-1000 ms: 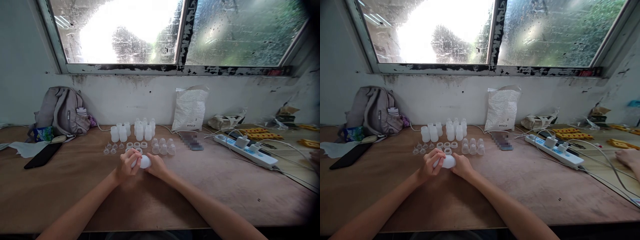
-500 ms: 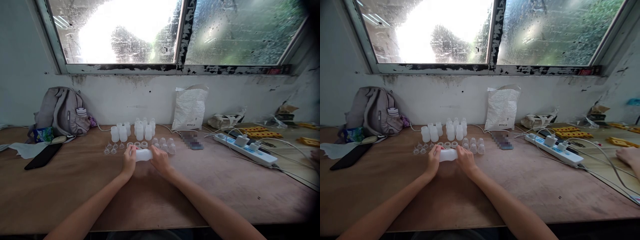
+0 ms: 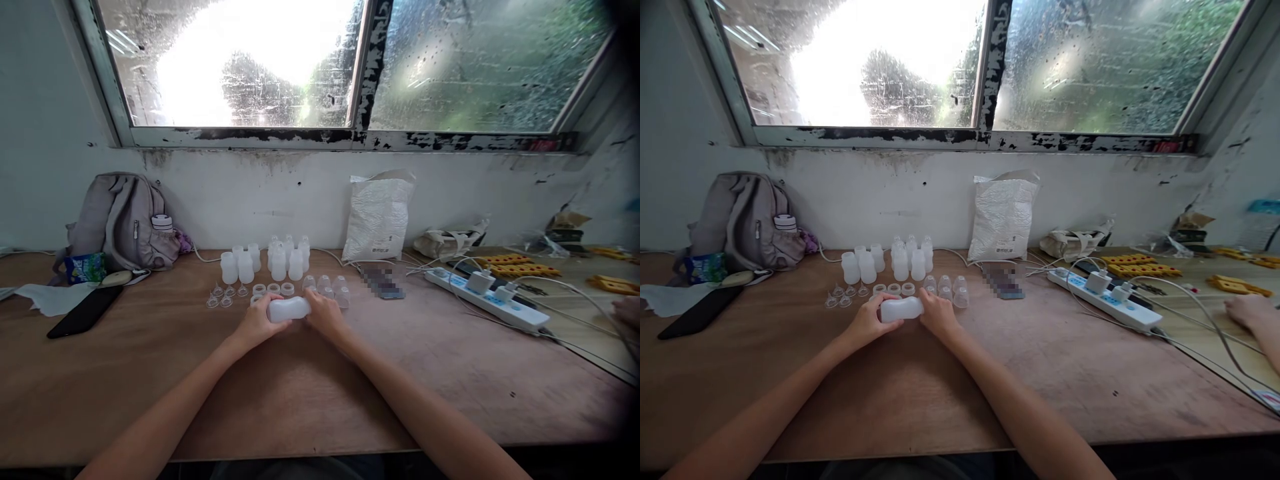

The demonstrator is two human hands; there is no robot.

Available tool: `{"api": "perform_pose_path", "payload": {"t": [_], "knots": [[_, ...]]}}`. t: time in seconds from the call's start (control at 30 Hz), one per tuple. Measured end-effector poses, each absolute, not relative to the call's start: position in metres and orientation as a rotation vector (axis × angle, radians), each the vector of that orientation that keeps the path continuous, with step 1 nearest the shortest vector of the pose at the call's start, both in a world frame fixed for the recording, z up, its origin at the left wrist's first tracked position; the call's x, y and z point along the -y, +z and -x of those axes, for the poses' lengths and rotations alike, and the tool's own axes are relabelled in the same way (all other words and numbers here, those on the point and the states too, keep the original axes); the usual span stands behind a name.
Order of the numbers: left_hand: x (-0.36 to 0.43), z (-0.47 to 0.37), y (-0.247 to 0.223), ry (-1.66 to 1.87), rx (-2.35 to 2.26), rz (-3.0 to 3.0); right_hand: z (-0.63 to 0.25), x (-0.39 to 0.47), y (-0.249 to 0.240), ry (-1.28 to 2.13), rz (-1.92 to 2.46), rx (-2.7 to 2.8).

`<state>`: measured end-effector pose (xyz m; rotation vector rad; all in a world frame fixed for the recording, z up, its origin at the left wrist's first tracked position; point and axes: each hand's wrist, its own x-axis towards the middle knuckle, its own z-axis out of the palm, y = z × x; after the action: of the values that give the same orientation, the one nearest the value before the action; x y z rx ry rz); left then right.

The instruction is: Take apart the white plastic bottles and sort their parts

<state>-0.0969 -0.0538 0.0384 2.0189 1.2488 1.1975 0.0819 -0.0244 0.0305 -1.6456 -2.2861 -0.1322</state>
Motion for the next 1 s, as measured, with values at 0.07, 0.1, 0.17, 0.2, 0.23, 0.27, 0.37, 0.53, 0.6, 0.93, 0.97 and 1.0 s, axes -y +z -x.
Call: {"api": "perform_pose_path", "payload": {"t": [0.07,0.1,0.17,0.2,0.23,0.27,0.37,0.53,0.6,0.93,0.97,1.0], "knots": [[0.051,0.1,0.039,1.188,-1.33,-2.002,-0.081,0.025,0.031,-0.146,1.601,2.315],[0.048,0.102,0.038,1.146,-1.356,-1.945,-0.081,0.026,0.031,-0.169,1.565,2.33],[0.043,0.104,0.034,1.016,-1.379,-1.746,-0.08,0.027,0.032,-0.238,1.48,2.356],[0.041,0.105,0.033,0.972,-1.372,-1.639,-0.08,0.027,0.032,-0.275,1.45,2.359],[0.04,0.105,0.032,0.974,-1.357,-1.557,-0.08,0.026,0.032,-0.305,1.438,2.354],[0.039,0.105,0.032,1.028,-1.338,-1.521,-0.081,0.026,0.032,-0.328,1.442,2.343],[0.044,0.103,0.037,1.296,-1.234,-1.736,-0.083,0.022,0.029,-0.345,1.517,2.29],[0.052,0.102,0.039,1.275,-1.082,-2.25,-0.088,0.018,0.027,-0.355,1.606,2.21],[0.05,0.104,0.034,1.232,-1.14,-2.203,-0.089,0.017,0.027,-0.38,1.606,2.204],[0.043,0.11,0.031,1.242,-1.178,-2.19,-0.089,0.018,0.027,-0.402,1.58,2.212],[0.045,0.11,0.032,1.186,-1.171,-2.243,-0.09,0.018,0.027,-0.397,1.582,2.215],[0.046,0.11,0.033,1.133,-1.183,-2.266,-0.09,0.017,0.027,-0.392,1.589,2.217]]}}
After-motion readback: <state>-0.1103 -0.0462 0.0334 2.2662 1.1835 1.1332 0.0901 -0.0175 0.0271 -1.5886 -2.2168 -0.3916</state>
